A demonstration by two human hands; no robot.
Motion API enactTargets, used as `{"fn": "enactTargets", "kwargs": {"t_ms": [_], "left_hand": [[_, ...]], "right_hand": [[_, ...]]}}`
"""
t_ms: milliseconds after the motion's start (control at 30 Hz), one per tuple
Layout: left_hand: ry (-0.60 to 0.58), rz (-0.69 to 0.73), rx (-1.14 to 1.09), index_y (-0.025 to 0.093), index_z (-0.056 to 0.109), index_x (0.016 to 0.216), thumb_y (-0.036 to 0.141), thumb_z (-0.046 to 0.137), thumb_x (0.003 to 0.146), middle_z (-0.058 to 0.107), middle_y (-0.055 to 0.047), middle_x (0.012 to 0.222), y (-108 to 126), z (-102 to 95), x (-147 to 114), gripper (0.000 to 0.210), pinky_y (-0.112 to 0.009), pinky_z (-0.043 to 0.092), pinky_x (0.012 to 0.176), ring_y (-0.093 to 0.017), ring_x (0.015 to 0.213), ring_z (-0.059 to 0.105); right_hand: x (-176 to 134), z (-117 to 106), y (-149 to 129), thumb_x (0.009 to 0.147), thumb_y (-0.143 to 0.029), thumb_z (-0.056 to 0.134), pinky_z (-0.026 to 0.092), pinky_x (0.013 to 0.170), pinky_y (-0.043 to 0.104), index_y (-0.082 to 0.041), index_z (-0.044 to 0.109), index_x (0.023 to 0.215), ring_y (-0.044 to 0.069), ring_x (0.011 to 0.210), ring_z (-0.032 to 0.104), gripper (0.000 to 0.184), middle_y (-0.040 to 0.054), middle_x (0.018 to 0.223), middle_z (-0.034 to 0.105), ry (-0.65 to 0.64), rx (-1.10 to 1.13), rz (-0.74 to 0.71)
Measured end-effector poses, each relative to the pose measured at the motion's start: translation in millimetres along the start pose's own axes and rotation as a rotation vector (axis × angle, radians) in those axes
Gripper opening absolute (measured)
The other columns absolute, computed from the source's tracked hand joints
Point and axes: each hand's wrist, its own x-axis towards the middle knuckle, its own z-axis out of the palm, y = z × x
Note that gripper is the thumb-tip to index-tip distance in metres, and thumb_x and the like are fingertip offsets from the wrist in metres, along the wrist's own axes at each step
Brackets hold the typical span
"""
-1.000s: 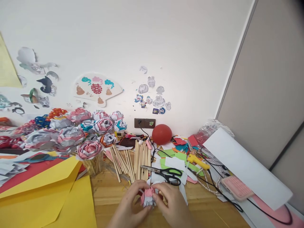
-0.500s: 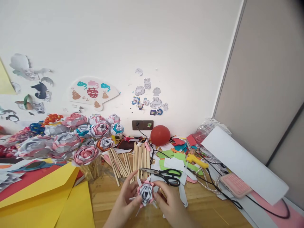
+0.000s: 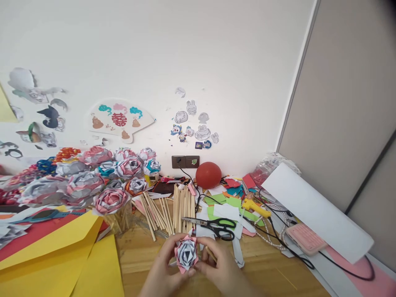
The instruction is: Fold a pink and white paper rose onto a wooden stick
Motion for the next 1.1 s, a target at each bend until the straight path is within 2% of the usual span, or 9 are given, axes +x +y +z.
{"fn": "enactTargets", "kwargs": {"t_ms": [133, 267, 400, 533, 667, 767, 933, 1100], "left_hand": [[0.021, 0.031, 0.004, 0.025, 0.063, 0.102, 0.034, 0.076, 0.055, 0.063, -0.011, 0.104, 3, 0.8, -1, 0.05, -0.031, 0.054, 0.067, -0.03, 0.096, 0.058], [0.023, 0.075, 0.003, 0.026, 0.067, 0.095, 0.03, 0.077, 0.055, 0.065, -0.01, 0.099, 5, 1.6, -2, 0.041, -0.032, 0.053, 0.072, -0.03, 0.096, 0.059], [0.035, 0.06, 0.031, 0.026, 0.066, 0.095, 0.03, 0.075, 0.058, 0.066, -0.009, 0.098, 3, 1.4, -1, 0.038, -0.031, 0.054, 0.069, -0.029, 0.093, 0.06], [0.007, 0.126, 0.043, 0.027, 0.064, 0.099, 0.029, 0.074, 0.059, 0.065, -0.009, 0.099, 1, 1.9, 1, 0.042, -0.036, 0.049, 0.081, -0.029, 0.094, 0.06], [-0.046, 0.107, 0.021, 0.028, 0.064, 0.102, 0.033, 0.073, 0.06, 0.063, -0.009, 0.101, 3, 4.6, 0, 0.044, -0.037, 0.048, 0.081, -0.029, 0.097, 0.058], [-0.034, 0.098, 0.038, 0.027, 0.065, 0.101, 0.034, 0.072, 0.06, 0.064, -0.009, 0.099, 7, 5.8, -2, 0.043, -0.039, 0.047, 0.082, -0.03, 0.095, 0.059], [-0.024, 0.05, 0.109, 0.028, 0.065, 0.102, 0.027, 0.072, 0.059, 0.066, -0.008, 0.1, 8, 4.5, -3, 0.043, -0.039, 0.046, 0.084, -0.03, 0.095, 0.059], [-0.014, 0.036, 0.089, 0.029, 0.064, 0.104, 0.025, 0.071, 0.06, 0.067, -0.007, 0.102, 5, 5.3, -5, 0.045, -0.035, 0.047, 0.084, -0.028, 0.094, 0.06]], "right_hand": [[-1, 0, -1, 0.075, -0.032, 0.061, 0.025, 0.043, 0.018, -0.023, 0.057, 0.111, 0.008, 0.048, 0.032, 0.038, -0.0055, 0.059, 0.038, -0.011, 0.024, -0.012], [-1, 0, -6, 0.075, -0.033, 0.061, 0.024, 0.042, 0.018, -0.022, 0.059, 0.109, 0.007, 0.046, 0.031, 0.035, -0.006, 0.057, 0.036, -0.053, 0.017, -0.038], [0, -5, -11, 0.075, -0.032, 0.061, 0.024, 0.044, 0.018, -0.023, 0.06, 0.109, 0.007, 0.048, 0.031, 0.035, -0.0061, 0.057, 0.037, -0.046, -0.032, -0.055], [0, -9, -10, 0.078, -0.033, 0.056, 0.032, 0.05, 0.019, -0.022, 0.056, 0.113, 0.009, 0.052, 0.038, 0.036, -0.0034, 0.065, 0.047, 0.039, -0.06, -0.051], [2, -8, -5, 0.08, -0.032, 0.052, 0.034, 0.051, 0.02, -0.018, 0.061, 0.096, 0.01, 0.053, 0.041, 0.023, -0.0028, 0.063, 0.047, 0.158, -0.114, -0.011], [5, -6, -1, 0.078, -0.032, 0.054, 0.032, 0.048, 0.019, -0.017, 0.06, 0.086, 0.01, 0.049, 0.039, 0.018, -0.0049, 0.056, 0.042, 0.179, -0.113, 0.013], [7, -5, 3, 0.075, -0.033, 0.056, 0.034, 0.049, 0.019, -0.016, 0.057, 0.085, 0.01, 0.051, 0.04, 0.019, -0.0045, 0.059, 0.042, 0.2, -0.032, 0.073], [6, -5, 2, 0.075, -0.033, 0.055, 0.031, 0.048, 0.019, -0.016, 0.055, 0.083, 0.01, 0.051, 0.038, 0.019, -0.0049, 0.059, 0.04, 0.199, 0.008, 0.092]]}}
